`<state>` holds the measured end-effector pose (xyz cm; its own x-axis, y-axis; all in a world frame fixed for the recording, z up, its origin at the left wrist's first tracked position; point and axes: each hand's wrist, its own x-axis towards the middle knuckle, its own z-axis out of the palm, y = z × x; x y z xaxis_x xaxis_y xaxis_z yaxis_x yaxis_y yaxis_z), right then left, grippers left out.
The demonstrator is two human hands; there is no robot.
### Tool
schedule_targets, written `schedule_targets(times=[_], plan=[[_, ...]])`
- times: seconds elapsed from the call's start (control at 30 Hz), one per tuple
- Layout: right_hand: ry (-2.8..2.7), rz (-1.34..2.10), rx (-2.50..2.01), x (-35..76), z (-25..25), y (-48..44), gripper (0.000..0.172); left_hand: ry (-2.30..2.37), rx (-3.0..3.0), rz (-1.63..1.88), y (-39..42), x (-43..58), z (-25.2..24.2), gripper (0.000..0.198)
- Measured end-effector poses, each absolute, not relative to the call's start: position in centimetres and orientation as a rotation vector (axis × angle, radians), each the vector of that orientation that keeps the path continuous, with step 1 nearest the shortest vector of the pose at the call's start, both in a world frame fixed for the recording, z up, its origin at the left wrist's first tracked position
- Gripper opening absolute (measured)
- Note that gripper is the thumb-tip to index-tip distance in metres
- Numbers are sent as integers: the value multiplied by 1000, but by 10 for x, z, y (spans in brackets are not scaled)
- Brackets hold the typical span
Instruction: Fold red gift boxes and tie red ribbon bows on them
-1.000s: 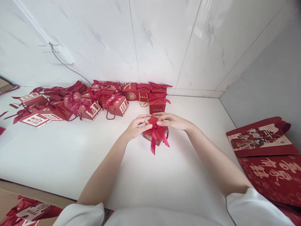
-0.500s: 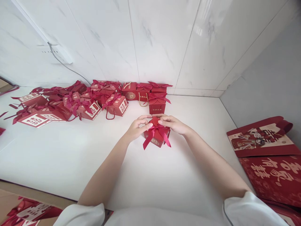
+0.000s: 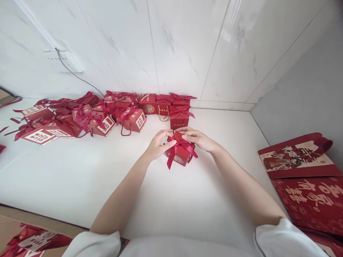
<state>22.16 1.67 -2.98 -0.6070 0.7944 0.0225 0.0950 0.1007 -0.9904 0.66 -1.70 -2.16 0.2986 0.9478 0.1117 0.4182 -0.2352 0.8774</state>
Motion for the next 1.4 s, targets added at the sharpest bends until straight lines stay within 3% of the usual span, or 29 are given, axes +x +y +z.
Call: schedule_targets(times=[0.23,0.5,0.87,1.1,1.2,1.4], plan=[[-1823,1505,-841,219,-28,13,42,1327,1965,913,-21,30,-25,16],[-1915,1405,-901,225,-35,18,32,1263,1998,916,-21,32,-33,4],[-2139,1157,-792,232,-29,29,32,1250,1955,867,-15,31,-39,5],[-1781,1462,-861,235,-34,22,38,1150,1700,919,-16,22,-37,19],[-1714,1517,-866,239,-34,19,44,1117,1617,1045,-15,14,-33,16],[-1758,1587,-821,239,-32,13,29,1080,1791,1085,-19,5,-26,14]])
